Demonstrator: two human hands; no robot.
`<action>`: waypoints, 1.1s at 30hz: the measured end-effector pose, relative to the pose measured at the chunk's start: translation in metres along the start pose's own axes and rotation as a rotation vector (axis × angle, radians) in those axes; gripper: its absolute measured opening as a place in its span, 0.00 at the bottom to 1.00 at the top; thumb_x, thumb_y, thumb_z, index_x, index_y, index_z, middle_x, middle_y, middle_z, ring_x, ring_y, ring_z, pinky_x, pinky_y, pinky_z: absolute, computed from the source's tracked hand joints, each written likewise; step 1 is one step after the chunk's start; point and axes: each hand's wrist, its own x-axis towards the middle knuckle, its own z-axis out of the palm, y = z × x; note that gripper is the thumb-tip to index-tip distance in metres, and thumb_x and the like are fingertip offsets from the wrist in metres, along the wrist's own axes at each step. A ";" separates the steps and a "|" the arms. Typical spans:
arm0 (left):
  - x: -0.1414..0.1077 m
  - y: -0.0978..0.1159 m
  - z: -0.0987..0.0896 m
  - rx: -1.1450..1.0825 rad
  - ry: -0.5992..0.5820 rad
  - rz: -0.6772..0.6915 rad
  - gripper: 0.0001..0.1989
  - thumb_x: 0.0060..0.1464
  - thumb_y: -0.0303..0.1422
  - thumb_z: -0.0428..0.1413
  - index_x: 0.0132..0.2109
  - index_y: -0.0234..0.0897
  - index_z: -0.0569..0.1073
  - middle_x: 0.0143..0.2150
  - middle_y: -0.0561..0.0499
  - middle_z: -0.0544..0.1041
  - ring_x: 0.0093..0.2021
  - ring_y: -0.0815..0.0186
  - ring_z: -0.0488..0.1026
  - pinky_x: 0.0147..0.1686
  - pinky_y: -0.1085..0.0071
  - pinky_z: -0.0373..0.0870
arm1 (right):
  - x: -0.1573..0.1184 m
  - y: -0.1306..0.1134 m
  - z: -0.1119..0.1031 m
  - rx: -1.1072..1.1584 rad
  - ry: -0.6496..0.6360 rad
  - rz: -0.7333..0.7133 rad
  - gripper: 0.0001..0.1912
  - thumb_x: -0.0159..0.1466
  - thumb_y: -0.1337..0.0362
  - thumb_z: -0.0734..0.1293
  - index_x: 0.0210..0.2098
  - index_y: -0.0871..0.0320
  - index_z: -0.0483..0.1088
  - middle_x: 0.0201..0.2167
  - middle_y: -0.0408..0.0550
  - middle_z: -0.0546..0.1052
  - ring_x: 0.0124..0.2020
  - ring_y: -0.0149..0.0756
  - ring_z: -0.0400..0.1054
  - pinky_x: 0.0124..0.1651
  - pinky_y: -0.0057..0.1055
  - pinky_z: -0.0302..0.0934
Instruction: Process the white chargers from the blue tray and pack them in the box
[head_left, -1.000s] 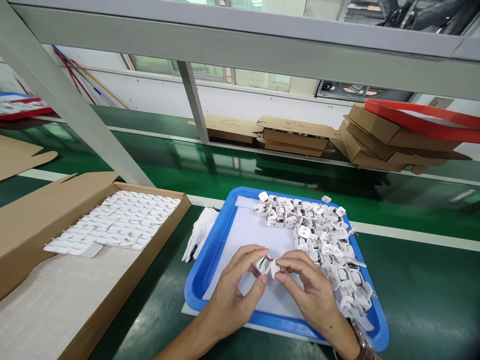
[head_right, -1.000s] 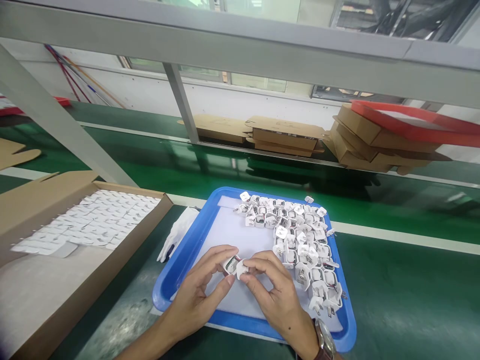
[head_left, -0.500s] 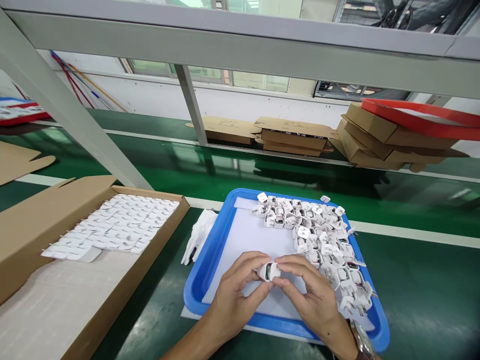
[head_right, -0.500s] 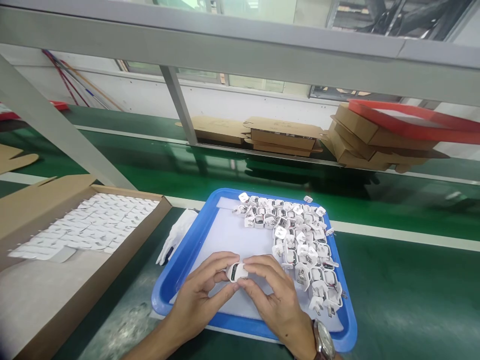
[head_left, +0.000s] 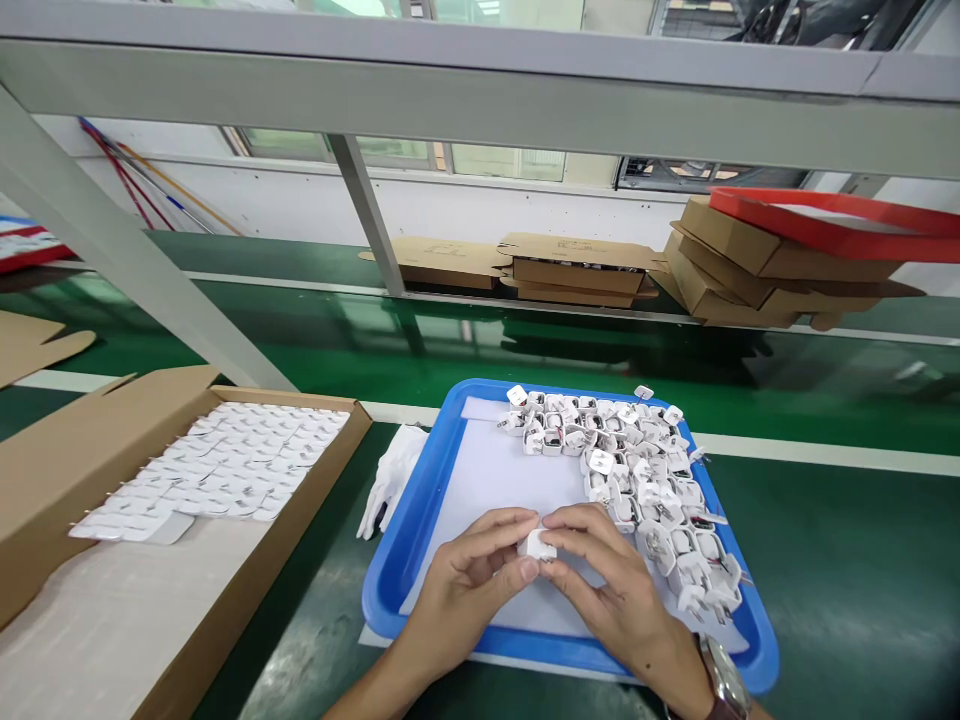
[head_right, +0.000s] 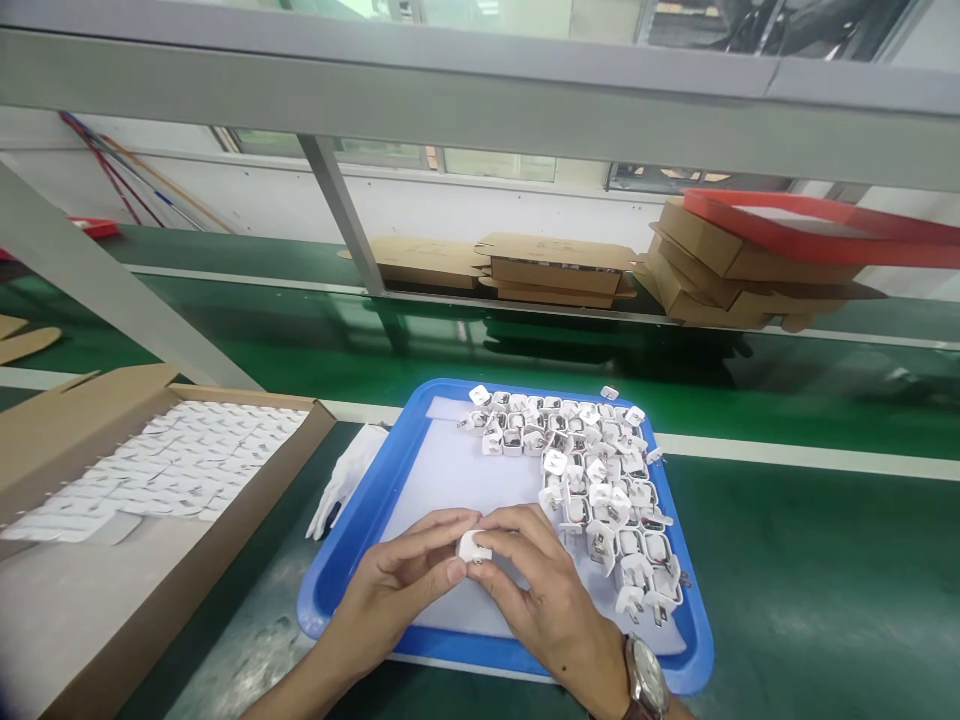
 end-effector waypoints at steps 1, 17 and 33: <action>0.001 0.000 -0.001 -0.018 0.009 -0.021 0.13 0.60 0.32 0.66 0.51 0.43 0.86 0.52 0.43 0.84 0.53 0.53 0.81 0.51 0.64 0.81 | -0.001 0.000 0.000 0.030 -0.028 0.038 0.23 0.71 0.70 0.69 0.61 0.42 0.70 0.55 0.50 0.74 0.57 0.42 0.70 0.58 0.39 0.70; -0.005 -0.001 0.002 0.115 0.014 0.200 0.18 0.60 0.21 0.62 0.51 0.48 0.85 0.54 0.43 0.83 0.54 0.56 0.82 0.49 0.69 0.82 | 0.007 -0.009 -0.003 0.416 -0.058 0.438 0.17 0.71 0.63 0.71 0.58 0.41 0.76 0.53 0.44 0.80 0.58 0.38 0.75 0.64 0.37 0.69; -0.004 -0.003 0.001 0.010 0.012 0.181 0.13 0.60 0.23 0.64 0.47 0.44 0.86 0.47 0.43 0.81 0.47 0.60 0.81 0.45 0.69 0.81 | 0.004 -0.012 -0.002 0.431 -0.059 0.416 0.16 0.71 0.64 0.70 0.58 0.44 0.75 0.53 0.45 0.80 0.57 0.40 0.76 0.63 0.39 0.71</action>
